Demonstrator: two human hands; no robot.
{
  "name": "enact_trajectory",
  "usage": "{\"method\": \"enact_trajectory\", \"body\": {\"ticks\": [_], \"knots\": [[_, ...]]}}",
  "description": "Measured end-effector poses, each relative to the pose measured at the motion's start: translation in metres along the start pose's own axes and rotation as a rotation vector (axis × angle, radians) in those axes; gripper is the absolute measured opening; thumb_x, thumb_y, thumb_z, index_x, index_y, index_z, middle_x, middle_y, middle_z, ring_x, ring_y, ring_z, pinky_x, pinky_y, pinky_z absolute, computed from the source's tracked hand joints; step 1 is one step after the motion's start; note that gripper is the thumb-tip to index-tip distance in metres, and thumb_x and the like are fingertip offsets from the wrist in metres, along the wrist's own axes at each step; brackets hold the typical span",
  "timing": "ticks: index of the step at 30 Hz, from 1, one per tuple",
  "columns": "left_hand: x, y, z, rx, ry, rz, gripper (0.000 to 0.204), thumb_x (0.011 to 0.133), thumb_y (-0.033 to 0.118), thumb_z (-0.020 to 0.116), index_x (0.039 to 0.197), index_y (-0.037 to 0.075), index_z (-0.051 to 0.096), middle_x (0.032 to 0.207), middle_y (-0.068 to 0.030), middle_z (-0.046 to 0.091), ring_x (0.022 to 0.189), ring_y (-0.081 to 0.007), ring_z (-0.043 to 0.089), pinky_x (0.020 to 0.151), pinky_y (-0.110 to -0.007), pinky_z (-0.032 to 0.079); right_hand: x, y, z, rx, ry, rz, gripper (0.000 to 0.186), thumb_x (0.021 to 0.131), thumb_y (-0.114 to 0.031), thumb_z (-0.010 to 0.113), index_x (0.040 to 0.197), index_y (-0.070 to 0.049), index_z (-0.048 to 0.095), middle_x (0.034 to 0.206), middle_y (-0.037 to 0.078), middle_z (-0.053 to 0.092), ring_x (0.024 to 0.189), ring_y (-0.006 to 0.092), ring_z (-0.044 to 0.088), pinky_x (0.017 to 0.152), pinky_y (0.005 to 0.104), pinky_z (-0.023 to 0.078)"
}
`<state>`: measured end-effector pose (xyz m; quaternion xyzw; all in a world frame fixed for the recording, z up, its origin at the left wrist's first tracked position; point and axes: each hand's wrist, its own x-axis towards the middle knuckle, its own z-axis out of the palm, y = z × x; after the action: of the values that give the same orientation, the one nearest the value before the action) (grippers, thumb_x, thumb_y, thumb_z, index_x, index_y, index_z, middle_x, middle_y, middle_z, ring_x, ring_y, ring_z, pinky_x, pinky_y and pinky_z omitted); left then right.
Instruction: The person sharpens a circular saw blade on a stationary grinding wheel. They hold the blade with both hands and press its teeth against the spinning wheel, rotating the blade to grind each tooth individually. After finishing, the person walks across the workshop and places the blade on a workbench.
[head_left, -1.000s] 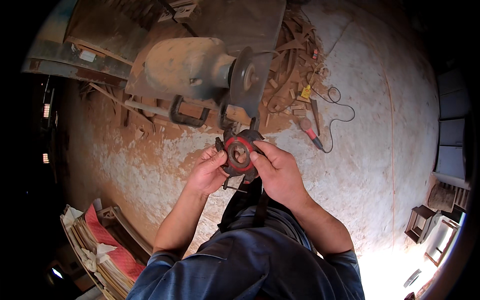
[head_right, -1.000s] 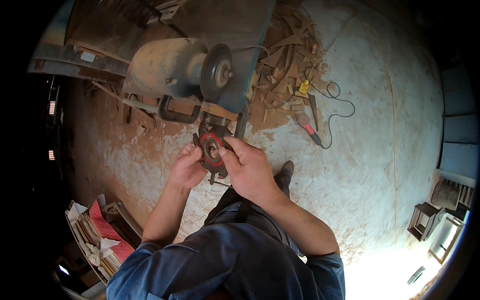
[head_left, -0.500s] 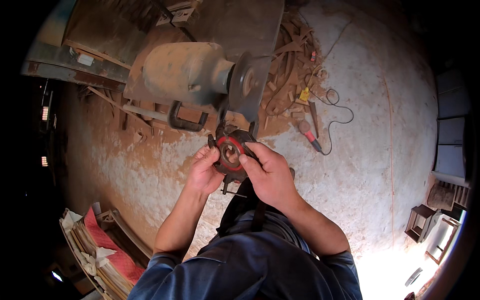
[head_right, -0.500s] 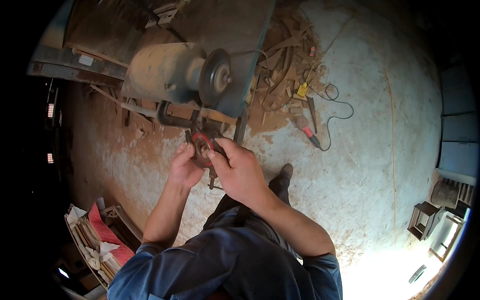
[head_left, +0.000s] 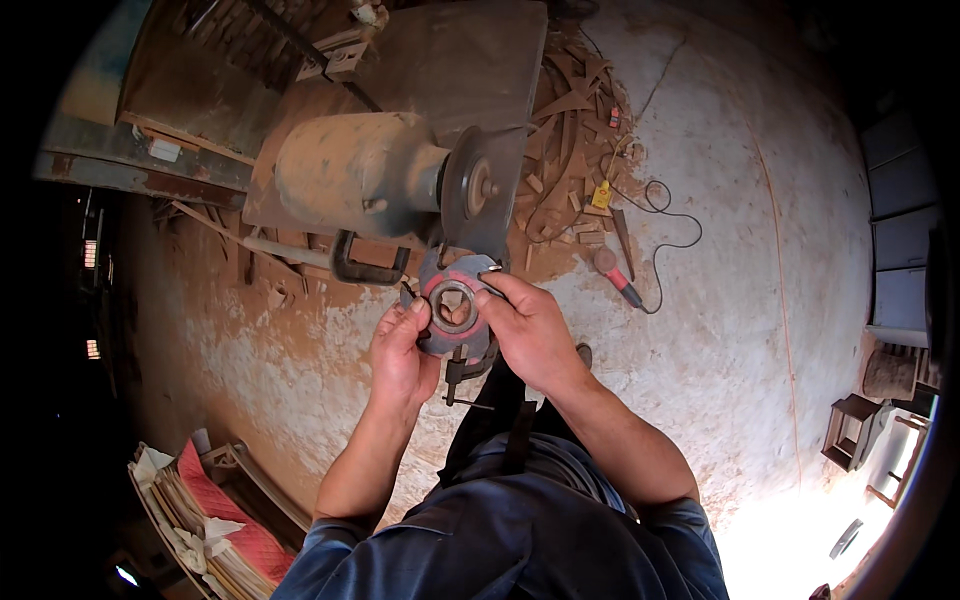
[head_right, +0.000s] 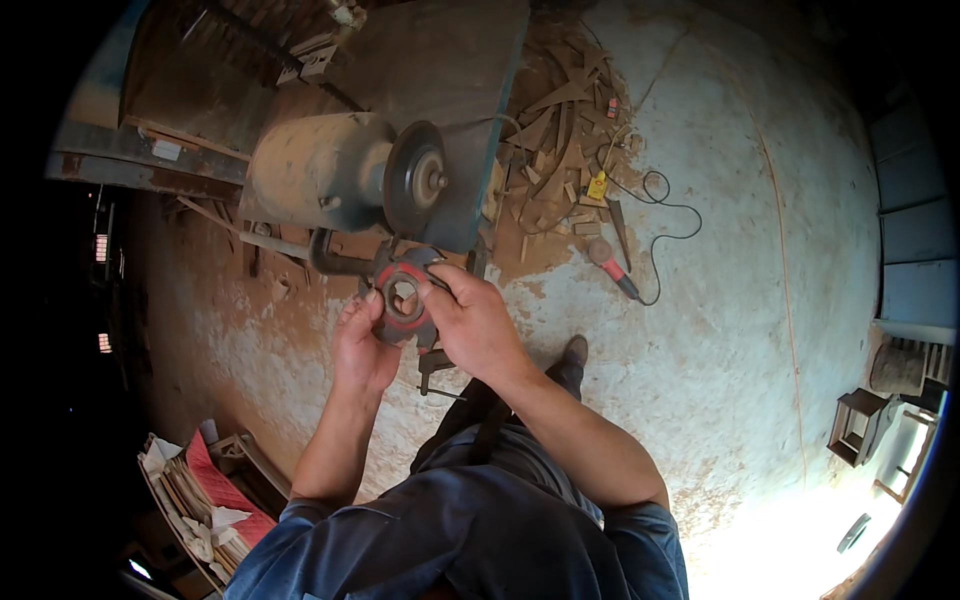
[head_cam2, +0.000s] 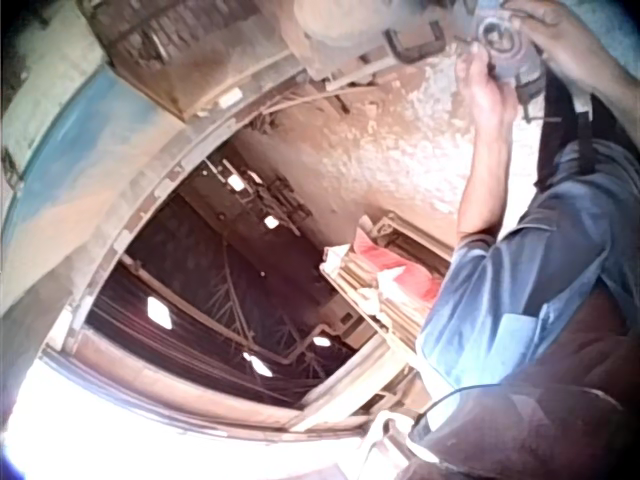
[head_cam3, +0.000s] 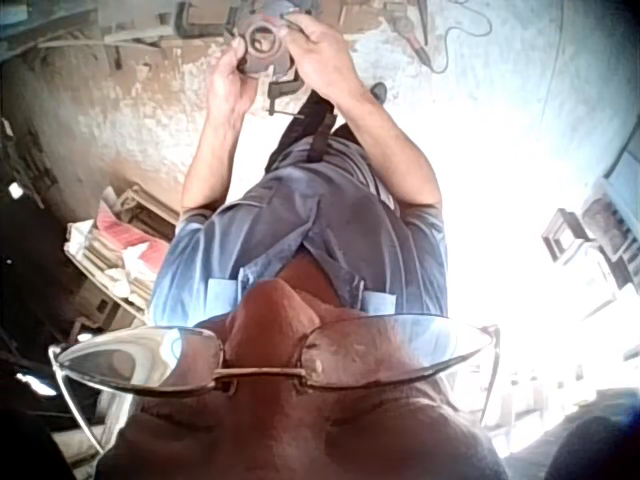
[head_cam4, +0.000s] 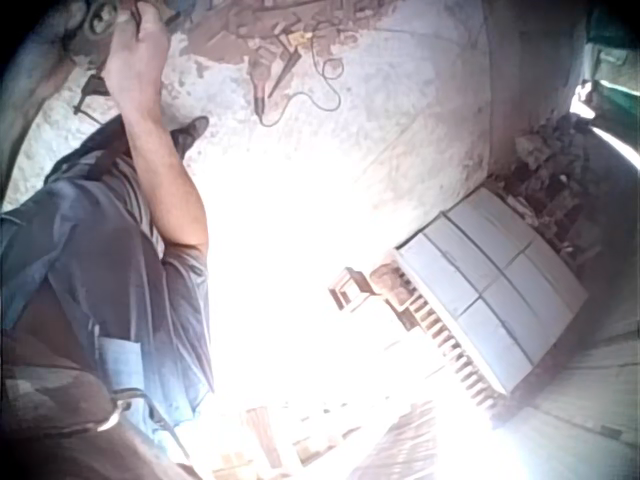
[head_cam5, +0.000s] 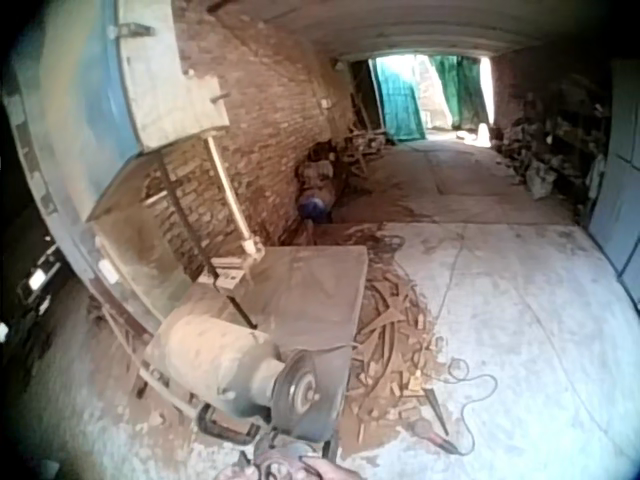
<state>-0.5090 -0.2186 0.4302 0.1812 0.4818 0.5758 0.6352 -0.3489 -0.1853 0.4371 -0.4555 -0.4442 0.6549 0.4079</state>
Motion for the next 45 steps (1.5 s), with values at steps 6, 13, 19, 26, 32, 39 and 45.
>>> {"method": "enact_trajectory", "body": {"ticks": [6,13,19,26,32,39,45], "knots": [[-0.003,0.004,0.011,0.013,0.006,0.008,0.022,0.091,0.015,0.053,0.105,0.000,0.060,0.100,-0.0113,0.066,0.093,-0.0223,0.065,0.081,-0.038,0.052,0.003,0.005,-0.003,0.011,-0.009,0.021,0.026,0.091,-0.020,0.054,0.104,0.002,0.059,0.081,0.013,0.062,0.074,0.0165,0.058,0.070,0.0306,0.047],[-0.005,0.004,0.020,-0.001,0.037,0.022,0.019,0.090,0.013,0.054,0.102,0.001,0.061,0.099,-0.0100,0.066,0.091,-0.0203,0.065,0.082,-0.036,0.052,0.008,0.011,-0.008,0.101,-0.027,0.058,0.027,0.091,-0.021,0.053,0.104,0.003,0.059,0.080,0.013,0.062,0.076,0.0162,0.057,0.072,0.0297,0.047],[-0.005,0.002,0.028,-0.015,0.058,0.026,0.022,0.091,0.013,0.053,0.107,0.000,0.059,0.102,-0.0101,0.065,0.094,-0.0200,0.064,0.086,-0.036,0.051,0.014,0.016,-0.011,0.101,-0.011,0.023,0.030,0.091,-0.021,0.053,0.106,0.004,0.060,0.084,0.014,0.064,0.079,0.0179,0.060,0.074,0.0305,0.047],[-0.005,0.002,0.034,-0.025,0.003,0.019,0.026,0.093,0.013,0.052,0.114,-0.001,0.056,0.107,-0.0102,0.064,0.098,-0.0194,0.063,0.089,-0.036,0.049,0.016,0.007,-0.019,0.026,-0.027,0.044,0.029,0.092,-0.021,0.053,0.105,0.002,0.061,0.085,0.015,0.065,0.078,0.0203,0.061,0.073,0.0306,0.047],[-0.006,0.002,0.038,-0.049,0.019,0.016,0.027,0.093,0.013,0.052,0.116,0.000,0.055,0.108,-0.0098,0.064,0.100,-0.0190,0.062,0.091,-0.036,0.049,0.020,0.009,-0.020,-0.014,-0.025,0.000,0.028,0.091,-0.022,0.052,0.103,0.002,0.062,0.084,0.016,0.064,0.078,0.0207,0.061,0.072,0.0309,0.047],[-0.004,0.002,0.039,-0.014,0.040,0.018,0.027,0.093,0.015,0.052,0.115,-0.001,0.056,0.107,-0.0104,0.064,0.099,-0.0199,0.062,0.090,-0.037,0.049,0.021,0.007,-0.020,0.012,-0.011,0.044,0.029,0.091,-0.023,0.053,0.102,0.002,0.062,0.083,0.016,0.064,0.077,0.0209,0.062,0.071,0.0313,0.047],[-0.005,0.001,0.036,-0.031,0.043,0.018,0.026,0.094,0.014,0.050,0.114,-0.002,0.056,0.106,-0.0117,0.064,0.098,-0.0209,0.063,0.090,-0.038,0.050,0.019,0.005,-0.018,0.015,-0.016,0.032,0.029,0.091,-0.023,0.053,0.102,0.002,0.063,0.081,0.015,0.064,0.074,0.0207,0.062,0.069,0.0318,0.047]]}}
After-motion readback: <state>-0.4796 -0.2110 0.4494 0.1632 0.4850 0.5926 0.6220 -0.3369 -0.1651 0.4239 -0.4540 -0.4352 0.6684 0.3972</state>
